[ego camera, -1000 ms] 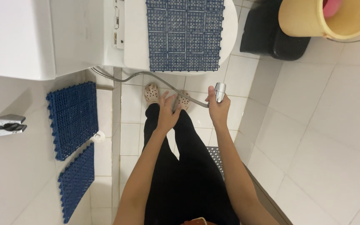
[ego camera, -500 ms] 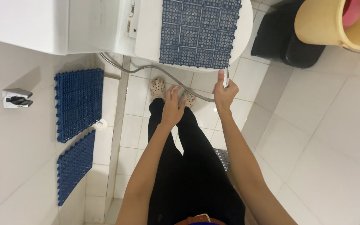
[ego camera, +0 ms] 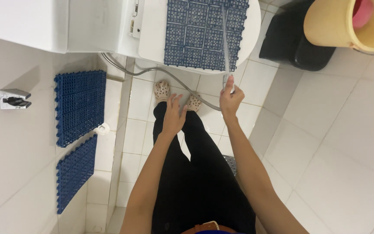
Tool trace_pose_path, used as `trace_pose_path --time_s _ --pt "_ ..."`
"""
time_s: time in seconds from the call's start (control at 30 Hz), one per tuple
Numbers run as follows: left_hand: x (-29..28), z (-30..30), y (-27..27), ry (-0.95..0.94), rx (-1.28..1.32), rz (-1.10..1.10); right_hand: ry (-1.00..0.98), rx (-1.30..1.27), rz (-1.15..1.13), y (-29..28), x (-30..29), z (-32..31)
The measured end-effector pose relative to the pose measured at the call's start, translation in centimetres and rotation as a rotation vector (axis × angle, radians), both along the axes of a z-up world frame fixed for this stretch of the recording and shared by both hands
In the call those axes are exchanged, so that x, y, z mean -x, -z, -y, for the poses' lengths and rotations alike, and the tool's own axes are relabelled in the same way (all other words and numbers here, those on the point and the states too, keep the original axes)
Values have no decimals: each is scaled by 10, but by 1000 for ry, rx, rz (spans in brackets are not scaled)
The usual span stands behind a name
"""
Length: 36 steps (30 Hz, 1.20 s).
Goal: The person cleans a blue plastic bath mat in a bathroom. They rinse the mat under a sink faucet, scrub it with a brush and soap, and then rinse it again using a handheld shower head.
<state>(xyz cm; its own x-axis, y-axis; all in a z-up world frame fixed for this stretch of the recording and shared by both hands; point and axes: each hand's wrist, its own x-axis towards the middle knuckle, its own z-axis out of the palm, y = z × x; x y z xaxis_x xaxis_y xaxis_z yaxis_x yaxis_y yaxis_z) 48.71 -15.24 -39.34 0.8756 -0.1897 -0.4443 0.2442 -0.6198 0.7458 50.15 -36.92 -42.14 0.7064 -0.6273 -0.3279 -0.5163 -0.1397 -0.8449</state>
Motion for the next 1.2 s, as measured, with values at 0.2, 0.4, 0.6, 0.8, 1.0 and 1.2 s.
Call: trace_pose_path --time_s 0.2,0.4,0.6,0.8,1.0,1.2 --pt "-4 2 -5 -19 -9 -25 -156 -22 35 -23 6 -32" --pt "-2 -1 -6 -29 26 12 -115 -72 42 -20 -1 -29" --pt "4 -1 1 -31 28 -17 -138 -71 46 -28 0 -30" --pt "5 -1 -4 -32 24 -29 -264 -18 50 -28 3 -35" --pt "5 -8 -1 -24 10 -31 -161 -61 5 -14 12 -27" --pt "1 -4 -5 -38 -6 -56 -299 -3 32 -30 15 -46"
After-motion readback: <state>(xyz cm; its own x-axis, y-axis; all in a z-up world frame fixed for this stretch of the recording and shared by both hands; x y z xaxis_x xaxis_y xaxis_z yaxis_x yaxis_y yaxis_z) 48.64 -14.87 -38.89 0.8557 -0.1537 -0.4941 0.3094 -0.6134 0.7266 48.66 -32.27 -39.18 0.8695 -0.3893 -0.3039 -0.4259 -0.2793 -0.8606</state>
